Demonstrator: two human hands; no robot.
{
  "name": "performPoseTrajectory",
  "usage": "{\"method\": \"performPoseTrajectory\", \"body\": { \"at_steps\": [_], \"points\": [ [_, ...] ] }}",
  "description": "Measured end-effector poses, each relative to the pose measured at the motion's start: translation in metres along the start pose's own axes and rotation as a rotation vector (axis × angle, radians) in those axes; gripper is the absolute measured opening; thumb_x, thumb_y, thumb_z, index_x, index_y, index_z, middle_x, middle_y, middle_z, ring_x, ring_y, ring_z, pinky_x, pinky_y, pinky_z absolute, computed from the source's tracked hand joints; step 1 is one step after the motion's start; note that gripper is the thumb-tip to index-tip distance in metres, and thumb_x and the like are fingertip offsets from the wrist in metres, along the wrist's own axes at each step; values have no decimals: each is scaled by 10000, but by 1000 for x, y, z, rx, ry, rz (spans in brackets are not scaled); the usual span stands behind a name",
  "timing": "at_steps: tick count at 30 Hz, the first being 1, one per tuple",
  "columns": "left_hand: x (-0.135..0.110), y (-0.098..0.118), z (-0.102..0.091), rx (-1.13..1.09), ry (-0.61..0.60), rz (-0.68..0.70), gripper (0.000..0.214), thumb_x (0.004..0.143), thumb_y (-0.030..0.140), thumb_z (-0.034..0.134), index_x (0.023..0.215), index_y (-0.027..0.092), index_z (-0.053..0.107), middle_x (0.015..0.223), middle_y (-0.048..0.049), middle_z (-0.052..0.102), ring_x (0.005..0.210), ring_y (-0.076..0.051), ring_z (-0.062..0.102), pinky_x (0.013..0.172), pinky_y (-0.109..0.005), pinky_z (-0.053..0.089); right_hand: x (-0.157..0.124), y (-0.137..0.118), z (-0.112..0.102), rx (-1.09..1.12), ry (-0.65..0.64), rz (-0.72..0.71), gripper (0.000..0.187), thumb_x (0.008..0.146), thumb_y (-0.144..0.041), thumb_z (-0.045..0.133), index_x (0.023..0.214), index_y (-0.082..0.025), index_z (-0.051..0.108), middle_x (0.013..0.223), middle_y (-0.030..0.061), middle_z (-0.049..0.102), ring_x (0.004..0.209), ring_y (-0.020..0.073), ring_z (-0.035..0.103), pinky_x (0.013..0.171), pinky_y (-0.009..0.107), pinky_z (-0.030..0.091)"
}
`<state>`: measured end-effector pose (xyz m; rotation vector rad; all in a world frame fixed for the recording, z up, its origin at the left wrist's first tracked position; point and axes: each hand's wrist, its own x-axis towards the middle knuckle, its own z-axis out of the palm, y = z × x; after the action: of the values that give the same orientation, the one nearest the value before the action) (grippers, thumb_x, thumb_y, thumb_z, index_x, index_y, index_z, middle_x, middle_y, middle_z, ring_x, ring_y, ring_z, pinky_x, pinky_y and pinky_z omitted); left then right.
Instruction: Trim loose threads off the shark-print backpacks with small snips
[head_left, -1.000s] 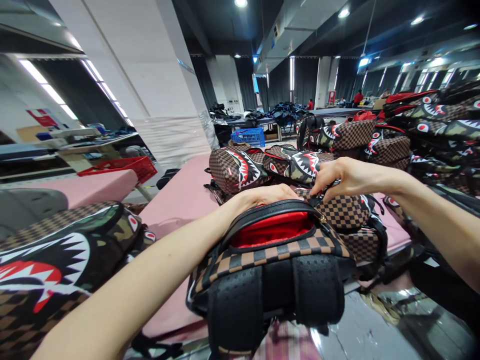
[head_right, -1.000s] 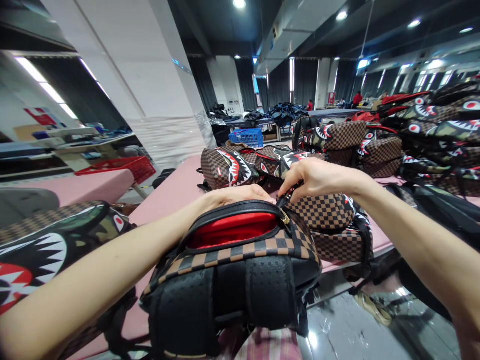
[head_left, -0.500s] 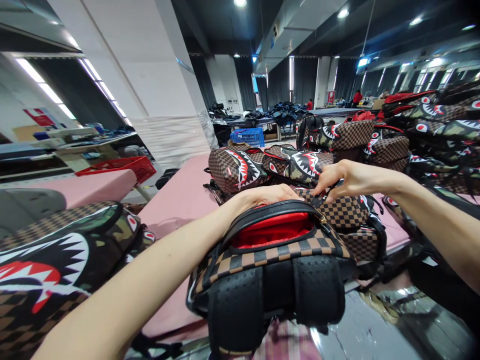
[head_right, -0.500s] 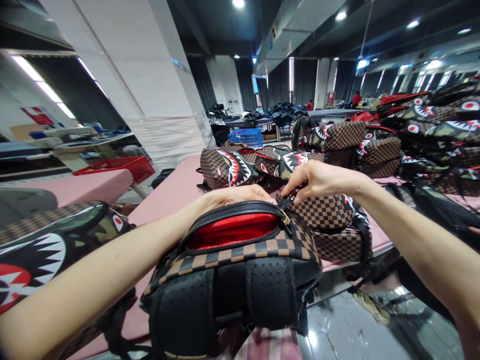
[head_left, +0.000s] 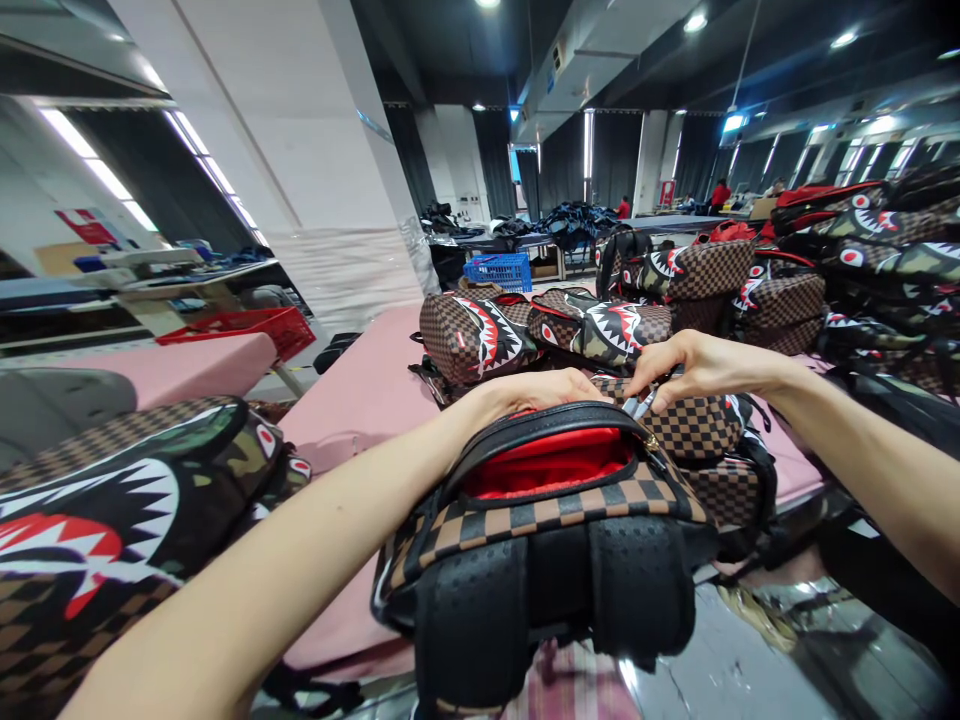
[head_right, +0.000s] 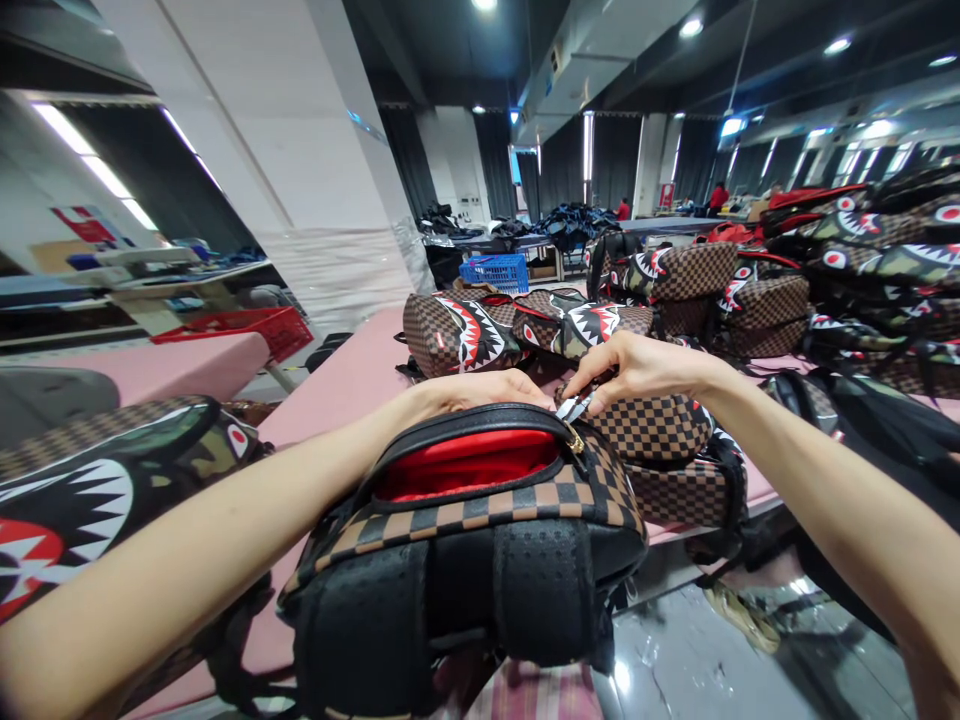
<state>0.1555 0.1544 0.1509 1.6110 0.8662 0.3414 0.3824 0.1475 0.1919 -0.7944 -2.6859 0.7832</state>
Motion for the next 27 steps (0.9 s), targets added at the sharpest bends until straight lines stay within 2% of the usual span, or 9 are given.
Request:
{"method": "performPoseTrajectory", "body": {
  "at_steps": [7,12,13,15,17,18,21,23,27],
  "points": [
    [1,1,2,-32,-14,-23,166,662,264,692,625,102,688,531,3,590,508,-72,457,501,-189,362,3,1,2,36,-6,9,319,699,-364,685,966,-193,722,901,22,706,858,175,632,794,278,482],
    [-3,4,-2,102,4,7,284,658,384,694,648,101,670,543,0,574,499,-82,443,504,-215,360,-4,9,7,91,59,43,307,679,-380,695,933,-211,727,900,17,701,861,199,633,797,312,490],
    [-8,9,-2,150,9,30,303,673,402,679,667,100,665,556,1,573,500,-80,440,506,-215,358,-8,11,11,114,118,76,318,677,-384,695,940,-207,722,910,22,700,868,208,632,795,318,492],
    [-19,21,1,254,-10,108,281,707,379,652,770,105,662,627,0,592,537,-81,465,534,-207,369,-20,10,24,197,336,154,358,681,-396,685,981,-201,700,957,35,692,892,221,628,795,325,494],
    [-31,37,8,389,-58,209,240,733,297,625,894,120,646,739,-5,619,622,-87,509,595,-195,387,-32,3,46,303,575,210,406,664,-391,690,1022,-199,671,1004,42,679,898,216,625,784,314,499],
    [-36,45,11,483,-83,250,227,737,253,611,925,128,639,774,-3,623,657,-88,519,620,-188,388,-37,-3,58,345,648,232,429,646,-377,703,1033,-199,661,996,39,678,869,204,629,758,298,504],
    [-46,60,20,809,-110,357,153,746,182,565,864,134,649,736,22,604,663,-77,502,631,-165,361,-42,-27,93,347,658,264,435,607,-326,736,1015,-195,664,768,-4,676,650,148,613,588,236,493],
    [-48,63,21,978,-92,429,139,753,168,546,828,143,660,701,30,593,651,-78,497,626,-168,346,-39,-40,109,294,673,263,351,660,-326,703,983,-191,679,654,-24,651,572,133,593,529,221,474],
    [-50,57,13,1133,12,518,194,783,163,497,878,184,666,771,15,630,697,-107,537,647,-193,351,-28,-46,121,208,836,198,243,761,-269,603,971,-193,698,843,9,717,728,166,660,666,249,527]
  ]
}}
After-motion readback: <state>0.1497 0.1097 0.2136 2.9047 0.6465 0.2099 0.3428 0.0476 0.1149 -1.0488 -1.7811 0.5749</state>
